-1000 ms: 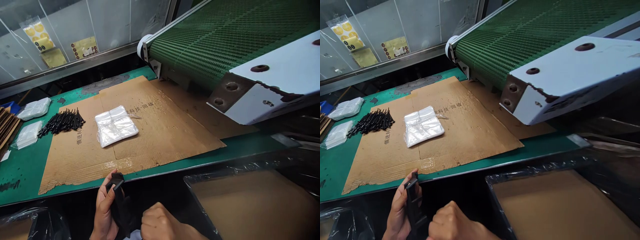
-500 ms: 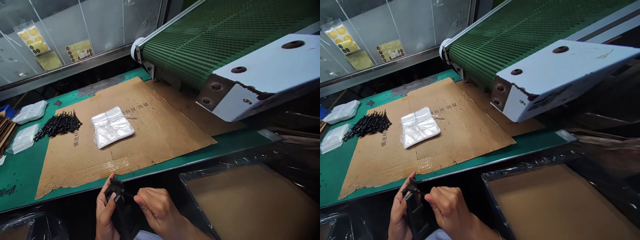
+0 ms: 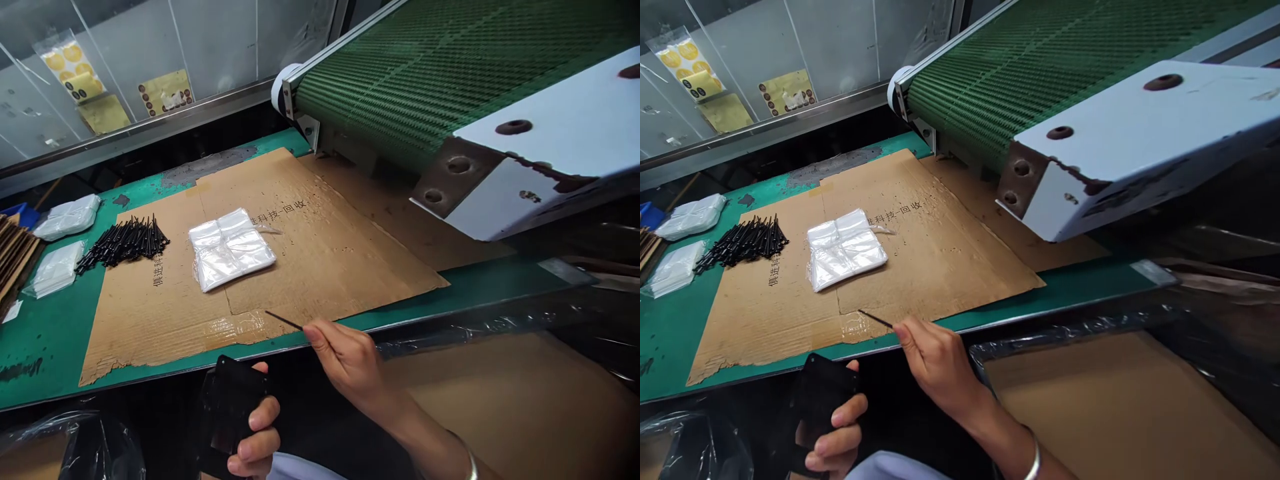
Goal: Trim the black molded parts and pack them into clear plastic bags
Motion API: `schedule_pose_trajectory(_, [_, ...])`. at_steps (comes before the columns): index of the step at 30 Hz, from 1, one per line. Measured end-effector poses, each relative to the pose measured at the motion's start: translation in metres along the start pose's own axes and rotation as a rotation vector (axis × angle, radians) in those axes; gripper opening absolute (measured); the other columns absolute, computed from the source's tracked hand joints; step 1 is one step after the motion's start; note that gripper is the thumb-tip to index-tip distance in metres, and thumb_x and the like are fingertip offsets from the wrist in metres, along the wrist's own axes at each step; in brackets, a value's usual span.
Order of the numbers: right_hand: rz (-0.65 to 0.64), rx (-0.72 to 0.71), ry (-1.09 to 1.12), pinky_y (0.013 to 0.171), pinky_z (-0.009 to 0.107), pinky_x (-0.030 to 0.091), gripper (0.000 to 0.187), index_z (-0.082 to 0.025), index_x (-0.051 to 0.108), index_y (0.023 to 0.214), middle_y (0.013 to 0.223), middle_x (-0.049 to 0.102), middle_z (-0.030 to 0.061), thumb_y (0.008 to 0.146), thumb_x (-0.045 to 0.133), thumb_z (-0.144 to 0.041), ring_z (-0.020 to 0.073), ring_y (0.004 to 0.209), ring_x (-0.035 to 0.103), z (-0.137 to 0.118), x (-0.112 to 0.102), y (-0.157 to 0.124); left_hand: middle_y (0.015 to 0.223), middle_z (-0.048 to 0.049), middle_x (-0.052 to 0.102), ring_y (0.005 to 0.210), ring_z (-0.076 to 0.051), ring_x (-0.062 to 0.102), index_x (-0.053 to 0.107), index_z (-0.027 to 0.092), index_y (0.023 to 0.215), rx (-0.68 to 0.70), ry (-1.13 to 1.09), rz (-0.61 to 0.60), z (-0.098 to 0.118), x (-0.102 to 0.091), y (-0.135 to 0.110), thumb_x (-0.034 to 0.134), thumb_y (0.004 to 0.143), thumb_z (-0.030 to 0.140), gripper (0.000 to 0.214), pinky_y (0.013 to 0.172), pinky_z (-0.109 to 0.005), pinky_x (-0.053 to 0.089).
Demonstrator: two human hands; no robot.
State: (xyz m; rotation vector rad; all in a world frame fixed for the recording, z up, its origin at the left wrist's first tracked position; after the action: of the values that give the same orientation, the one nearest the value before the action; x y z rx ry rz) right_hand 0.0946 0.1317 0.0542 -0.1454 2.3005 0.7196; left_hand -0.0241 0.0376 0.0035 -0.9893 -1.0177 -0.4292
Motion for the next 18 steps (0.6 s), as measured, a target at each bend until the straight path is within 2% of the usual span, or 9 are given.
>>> schedule_pose_trajectory(3, [0.100,0.023,-0.328,0.047,0.026,0.029,0.042,-0.020,0.044,0.062,0.052,0.047,-0.0006,0.097,0.026,-0.032,0.0131,0.047,0.046,0.025,-0.014,0.010,0.051,0.0035,0.038,0.033,0.001,0.025,0.061,0.017,0.069,0.161,-0.160,0.034,0.006,-0.004,0.000,0.049,0.085,0.039,0.030,0.026,-0.008,0.008])
schedule_pose_trajectory(5, [0.145,0.056,-0.541,0.047,0.027,0.026,0.043,-0.019,0.047,0.062,0.055,0.051,0.0025,0.097,0.026,-0.033,0.0157,0.051,0.048,0.043,-0.019,0.017,0.060,0.0036,0.037,0.038,0.002,0.028,0.064,0.019,0.085,0.279,-0.265,0.053,0.007,-0.008,0.001,0.051,0.085,0.031,0.018,0.029,-0.004,0.012])
schedule_pose_trajectory(8, [0.116,0.066,-0.739,0.050,0.029,0.028,0.040,-0.018,0.052,0.062,0.059,0.054,0.0065,0.094,0.031,-0.029,0.0203,0.059,0.050,0.066,-0.018,0.027,0.061,0.0049,0.031,0.041,0.001,0.029,0.060,0.022,0.104,0.355,-0.331,0.041,0.005,-0.010,0.003,0.051,0.084,0.026,0.023,0.031,-0.002,0.012])
schedule_pose_trajectory(11, [0.068,0.064,-0.819,0.057,0.033,0.033,0.033,-0.016,0.058,0.068,0.066,0.056,0.0107,0.091,0.036,-0.025,0.0262,0.069,0.049,0.077,-0.015,0.034,0.060,0.0049,0.032,0.043,-0.001,0.031,0.057,0.021,0.111,0.383,-0.356,-0.022,0.007,-0.011,0.006,0.052,0.081,0.023,0.030,0.032,-0.003,0.015])
schedule_pose_trajectory(14, [0.123,0.049,-0.670,0.063,0.038,0.038,0.028,-0.015,0.060,0.082,0.077,0.059,0.0131,0.091,0.037,-0.027,0.0289,0.076,0.050,0.060,-0.016,0.032,0.061,0.0025,0.039,0.047,-0.005,0.036,0.058,0.020,0.111,0.425,-0.362,-0.050,0.010,-0.017,0.009,0.055,0.078,0.025,0.033,0.035,-0.007,0.025])
schedule_pose_trajectory(16, [0.150,-0.051,-0.370,0.068,0.038,0.042,0.026,-0.016,0.057,0.090,0.081,0.060,0.0114,0.093,0.036,-0.031,0.0263,0.079,0.053,0.029,-0.013,0.023,0.063,0.0008,0.044,0.051,-0.007,0.040,0.060,0.021,0.109,0.538,-0.352,-0.003,0.015,-0.028,0.010,0.060,0.075,0.031,0.036,0.037,-0.011,0.030])
schedule_pose_trajectory(18, [0.080,-0.200,-0.017,0.072,0.035,0.046,0.028,-0.017,0.052,0.098,0.084,0.060,0.0090,0.094,0.035,-0.040,0.0224,0.082,0.057,-0.012,-0.003,0.009,0.066,-0.0012,0.049,0.056,-0.010,0.046,0.063,0.021,0.102,0.667,-0.325,0.115,0.019,-0.042,0.010,0.062,0.073,0.034,0.032,0.041,-0.015,0.036])
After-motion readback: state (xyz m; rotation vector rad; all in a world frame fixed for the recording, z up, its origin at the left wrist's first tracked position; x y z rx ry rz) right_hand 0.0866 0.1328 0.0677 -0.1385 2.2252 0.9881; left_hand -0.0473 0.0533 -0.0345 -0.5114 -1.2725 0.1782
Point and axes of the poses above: each hand's wrist, its own y-axis towards the middle knuckle, its own x-axis out of the palm, z = x × y, the point moved 7 cm from there along y, towards the middle knuckle
